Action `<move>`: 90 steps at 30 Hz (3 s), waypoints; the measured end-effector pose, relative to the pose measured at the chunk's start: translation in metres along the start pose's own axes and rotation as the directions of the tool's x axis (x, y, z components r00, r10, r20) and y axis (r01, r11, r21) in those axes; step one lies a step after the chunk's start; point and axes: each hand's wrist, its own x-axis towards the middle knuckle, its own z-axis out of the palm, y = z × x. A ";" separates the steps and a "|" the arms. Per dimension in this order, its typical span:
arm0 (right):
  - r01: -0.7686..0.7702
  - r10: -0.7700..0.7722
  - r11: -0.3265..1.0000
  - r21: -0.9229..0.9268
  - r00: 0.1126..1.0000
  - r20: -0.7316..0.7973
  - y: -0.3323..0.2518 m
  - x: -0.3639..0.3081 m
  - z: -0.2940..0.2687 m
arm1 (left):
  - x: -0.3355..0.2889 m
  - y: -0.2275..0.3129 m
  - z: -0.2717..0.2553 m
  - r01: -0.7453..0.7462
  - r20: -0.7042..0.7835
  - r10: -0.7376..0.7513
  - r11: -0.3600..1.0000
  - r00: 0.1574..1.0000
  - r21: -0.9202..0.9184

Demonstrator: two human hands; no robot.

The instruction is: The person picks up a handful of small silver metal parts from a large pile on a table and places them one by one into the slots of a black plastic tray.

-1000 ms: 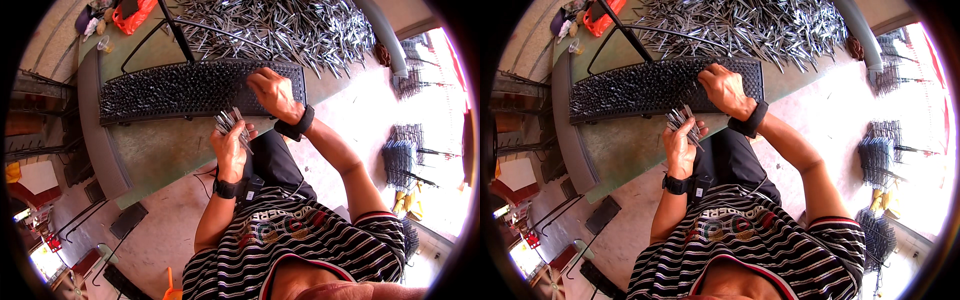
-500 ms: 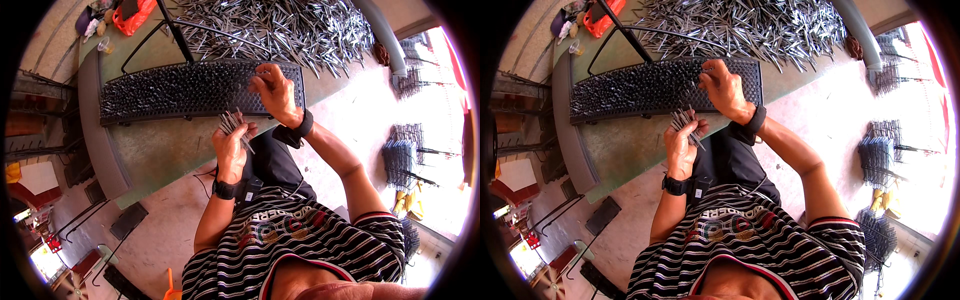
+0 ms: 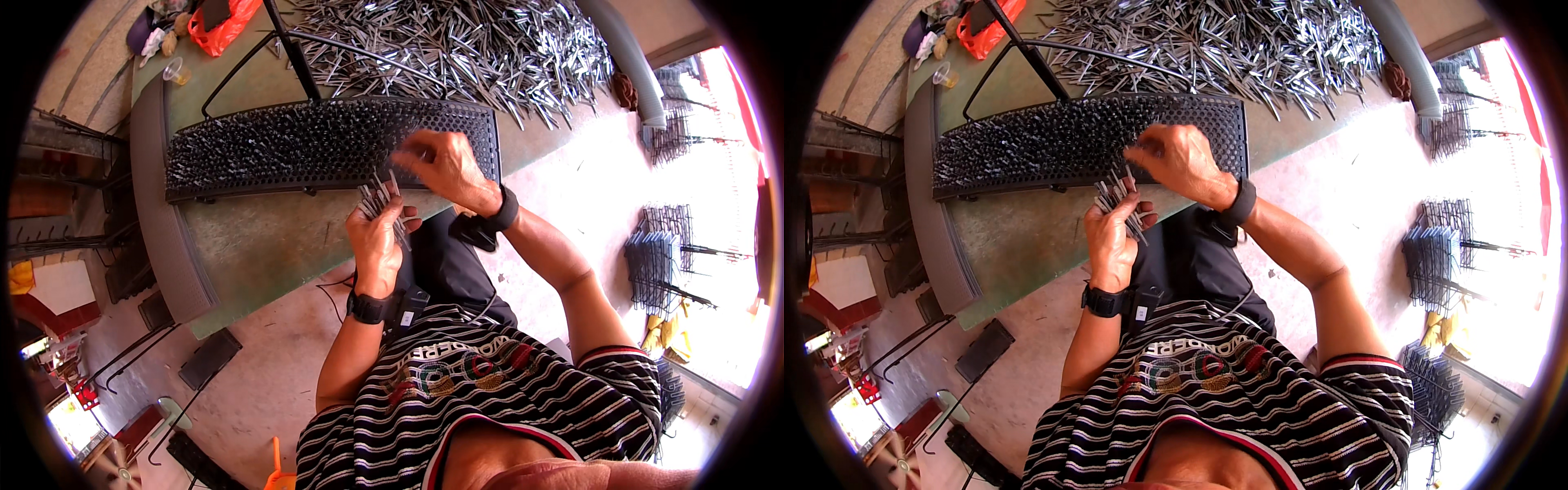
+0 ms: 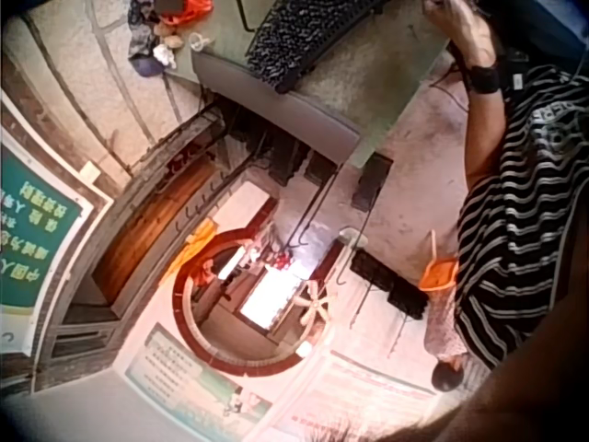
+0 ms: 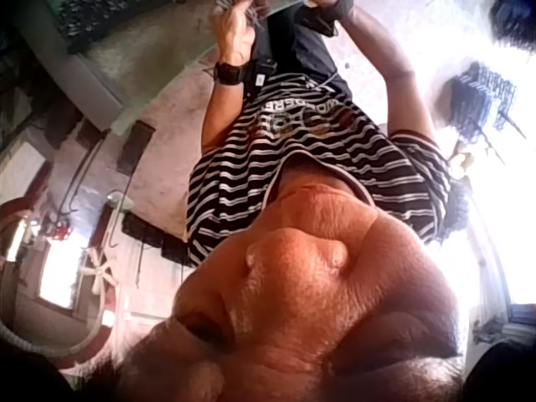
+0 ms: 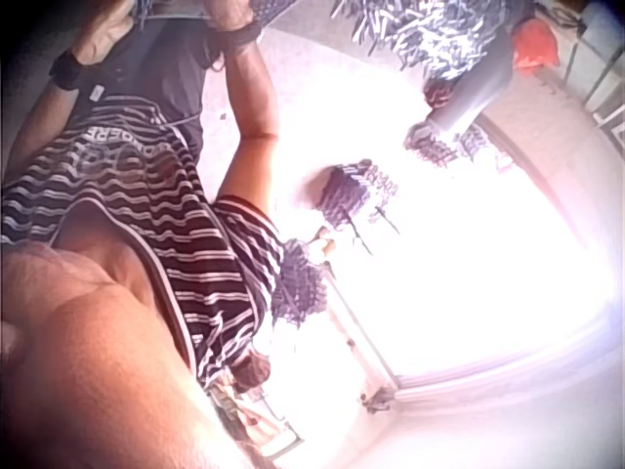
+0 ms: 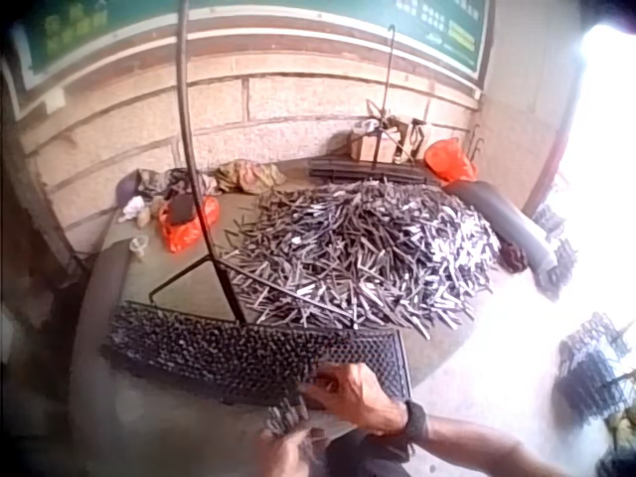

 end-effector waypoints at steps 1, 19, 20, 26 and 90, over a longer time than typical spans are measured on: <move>0.002 -0.004 0.999 0.043 0.998 0.068 0.001 -0.001 0.000 | 0.001 -0.002 0.000 -0.009 0.014 0.009 1.000 1.000 0.021; 0.195 -0.178 0.978 0.075 0.966 -0.190 0.016 0.010 0.018 | -0.002 0.000 -0.003 -0.014 -0.011 0.014 1.000 1.000 -0.007; 0.247 -0.240 0.969 0.020 0.955 -0.175 0.018 0.011 0.018 | -0.002 0.001 -0.003 -0.014 -0.016 0.014 1.000 1.000 0.004; 0.285 -0.326 0.930 -0.230 0.931 -0.163 0.007 0.013 0.013 | -0.003 0.000 -0.007 -0.034 -0.021 0.035 0.997 0.999 0.066; 0.278 -0.262 0.960 0.029 0.933 -0.245 0.014 0.004 0.033 | -0.003 -0.003 -0.009 -0.037 -0.022 0.035 0.997 0.999 -0.070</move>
